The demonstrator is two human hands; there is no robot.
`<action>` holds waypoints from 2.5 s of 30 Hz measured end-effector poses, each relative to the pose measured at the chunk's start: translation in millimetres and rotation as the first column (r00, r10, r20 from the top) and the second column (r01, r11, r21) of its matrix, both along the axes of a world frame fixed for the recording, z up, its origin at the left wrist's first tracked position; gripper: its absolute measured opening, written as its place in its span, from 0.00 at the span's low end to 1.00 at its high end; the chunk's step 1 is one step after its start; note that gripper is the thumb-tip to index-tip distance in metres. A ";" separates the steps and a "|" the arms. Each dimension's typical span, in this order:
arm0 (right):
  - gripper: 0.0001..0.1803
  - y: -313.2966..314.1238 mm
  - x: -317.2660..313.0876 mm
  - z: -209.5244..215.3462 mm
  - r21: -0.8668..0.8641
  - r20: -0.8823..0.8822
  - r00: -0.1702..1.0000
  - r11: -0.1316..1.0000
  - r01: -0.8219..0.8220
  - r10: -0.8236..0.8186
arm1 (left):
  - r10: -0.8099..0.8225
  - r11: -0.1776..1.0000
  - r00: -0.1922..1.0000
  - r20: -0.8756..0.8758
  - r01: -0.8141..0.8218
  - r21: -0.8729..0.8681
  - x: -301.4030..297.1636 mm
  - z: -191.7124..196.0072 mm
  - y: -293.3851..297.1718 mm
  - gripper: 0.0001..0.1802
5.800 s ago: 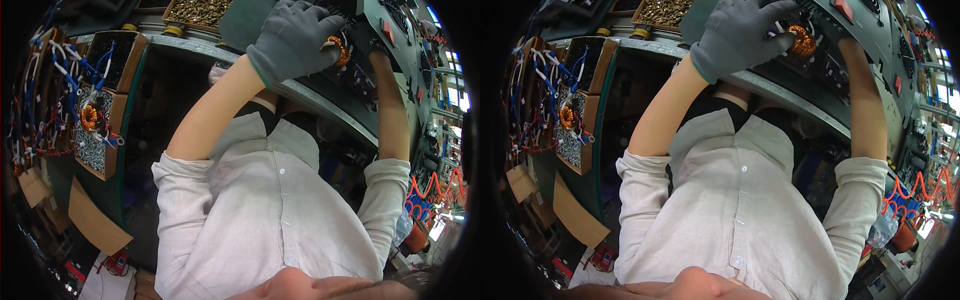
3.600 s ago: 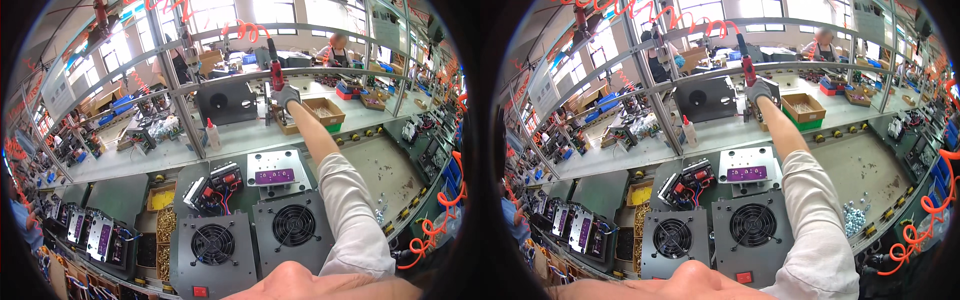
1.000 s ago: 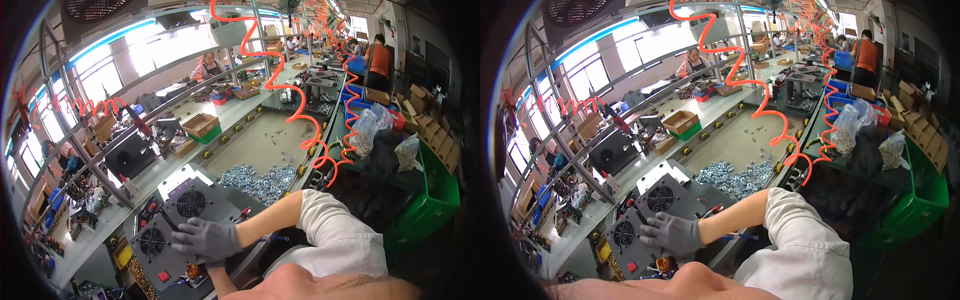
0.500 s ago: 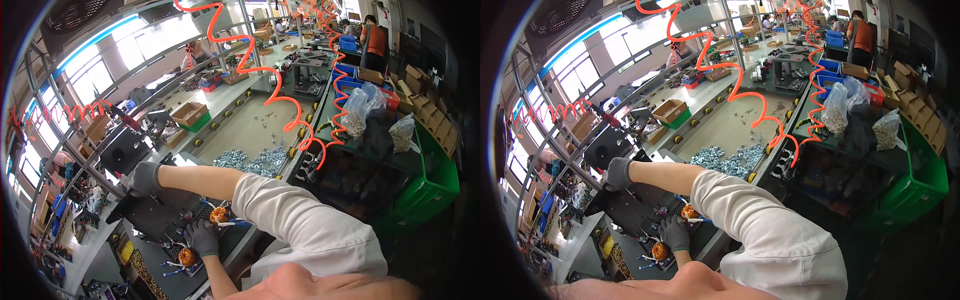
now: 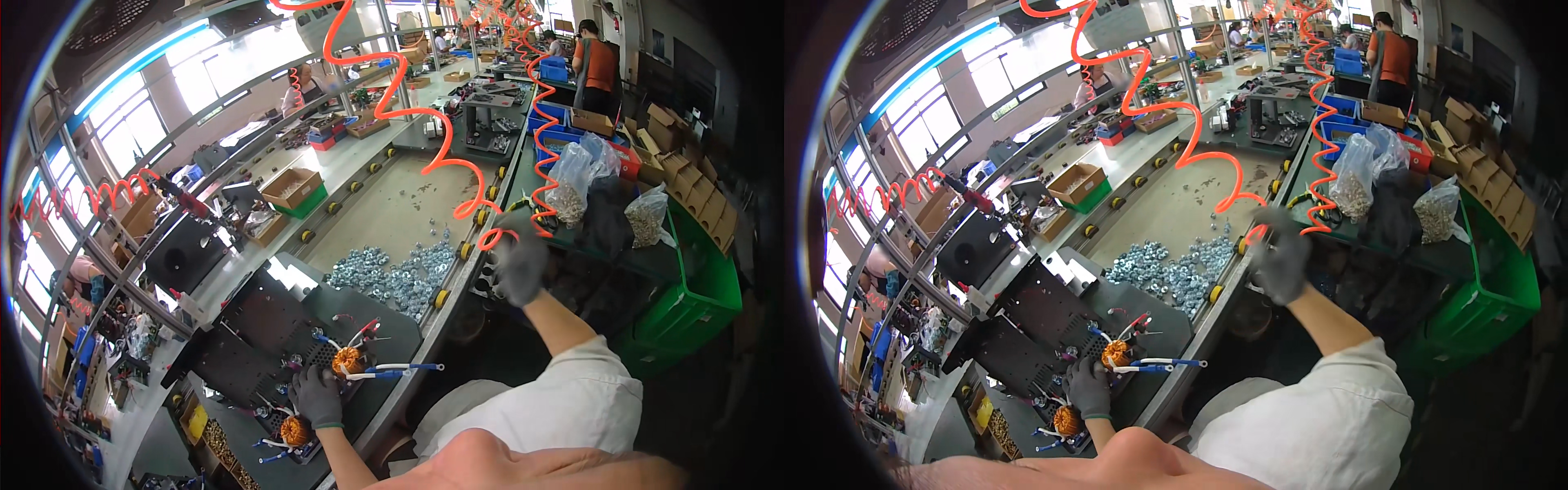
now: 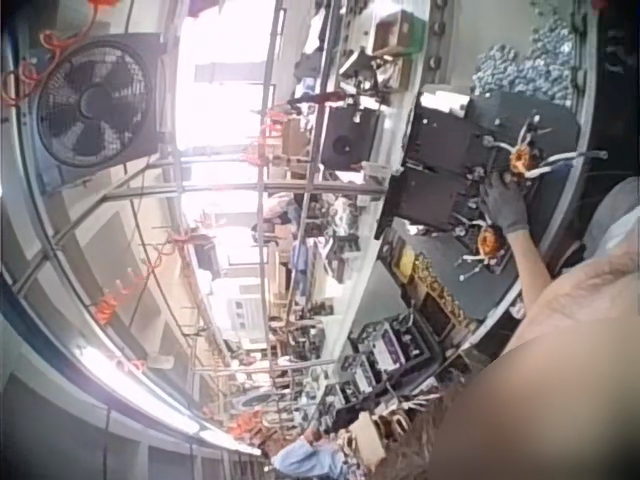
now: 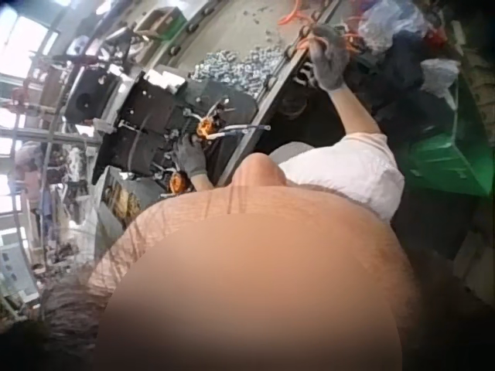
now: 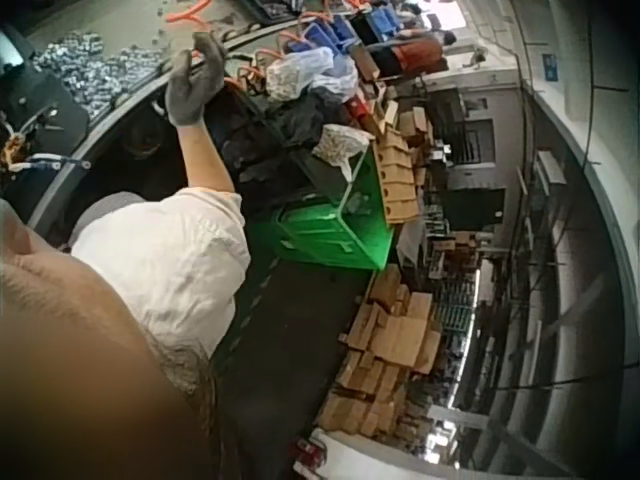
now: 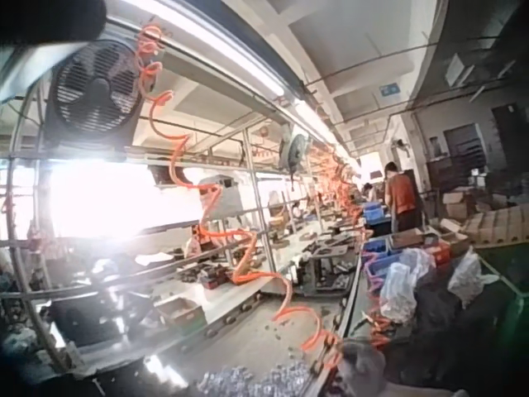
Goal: The person assembles electronic power supply units on a factory workbench. They use a pneumatic screwdriver to secure screws into the metal chassis, handle copper wire coils, and organize components. The person works on multiple units, moving them between workstations and securing parts.
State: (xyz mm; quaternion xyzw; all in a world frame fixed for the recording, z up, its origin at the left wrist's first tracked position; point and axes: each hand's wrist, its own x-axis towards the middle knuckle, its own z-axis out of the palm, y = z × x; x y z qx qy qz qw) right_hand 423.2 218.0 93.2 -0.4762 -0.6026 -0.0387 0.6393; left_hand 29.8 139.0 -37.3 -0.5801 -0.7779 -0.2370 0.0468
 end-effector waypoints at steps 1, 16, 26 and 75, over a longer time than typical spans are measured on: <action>0.14 15.1 39.3 -19.8 0.101 -0.184 0.980 0.990 0.099 -0.079 | -0.043 0.999 0.996 0.076 0.042 0.009 0.7 4.7 2.6 0.18; 0.07 143.8 152.1 -294.9 0.084 -0.996 -0.033 0.782 -0.618 0.081 | -0.275 0.954 0.690 0.669 0.280 0.103 -10.2 21.7 -24.3 0.22; 0.16 91.7 131.7 -307.9 -0.464 -0.700 0.711 0.710 -0.530 0.074 | -0.256 0.965 0.660 0.706 0.130 0.229 23.4 -6.6 28.7 0.28; 0.09 126.1 -362.5 -77.1 -0.075 -0.488 0.451 0.478 -0.875 0.748 | -0.216 0.975 0.714 0.666 0.128 0.179 24.7 6.5 17.9 0.28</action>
